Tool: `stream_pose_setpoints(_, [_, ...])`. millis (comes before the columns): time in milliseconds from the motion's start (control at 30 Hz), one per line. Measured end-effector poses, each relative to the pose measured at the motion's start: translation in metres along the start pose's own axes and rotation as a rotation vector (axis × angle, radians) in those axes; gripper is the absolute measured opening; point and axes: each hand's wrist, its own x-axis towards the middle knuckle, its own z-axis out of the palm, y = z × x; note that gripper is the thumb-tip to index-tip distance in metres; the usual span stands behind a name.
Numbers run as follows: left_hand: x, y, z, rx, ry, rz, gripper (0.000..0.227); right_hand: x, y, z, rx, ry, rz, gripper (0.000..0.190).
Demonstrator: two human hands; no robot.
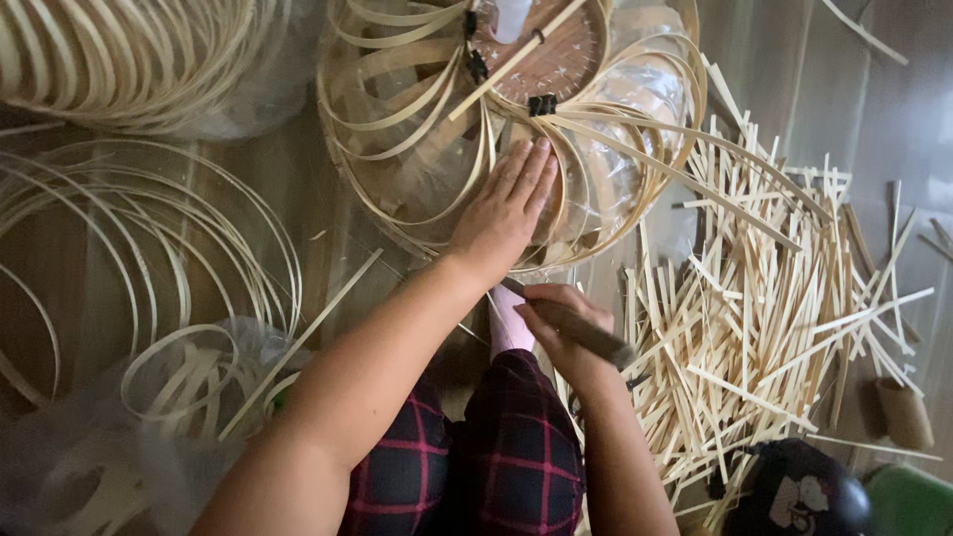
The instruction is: The person weaves a bamboo structure by hand and applies glue from a bottle to the central joints, using a knife to trim excess strips.
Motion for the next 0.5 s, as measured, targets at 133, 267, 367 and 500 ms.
stream_pose_setpoints(133, [0.006, -0.001, -0.018, -0.136, -0.094, -0.039, 0.073, 0.008, 0.002, 0.012, -0.268, -0.124, -0.013, 0.021])
stream_pose_setpoints(267, [0.008, 0.000, -0.068, -0.784, -0.112, -0.049, 0.068, 0.010, 0.019, 0.018, -0.119, -0.118, -0.142, 0.022])
stream_pose_setpoints(367, [-0.014, 0.008, -0.103, -1.273, -0.301, 0.027, 0.064, 0.004, 0.041, 0.038, -0.055, -0.121, -0.263, 0.024])
stream_pose_setpoints(500, [-0.031, 0.034, -0.129, -1.041, -0.462, 0.240, 0.057, -0.001, 0.065, 0.051, -0.026, -0.094, -0.307, 0.031])
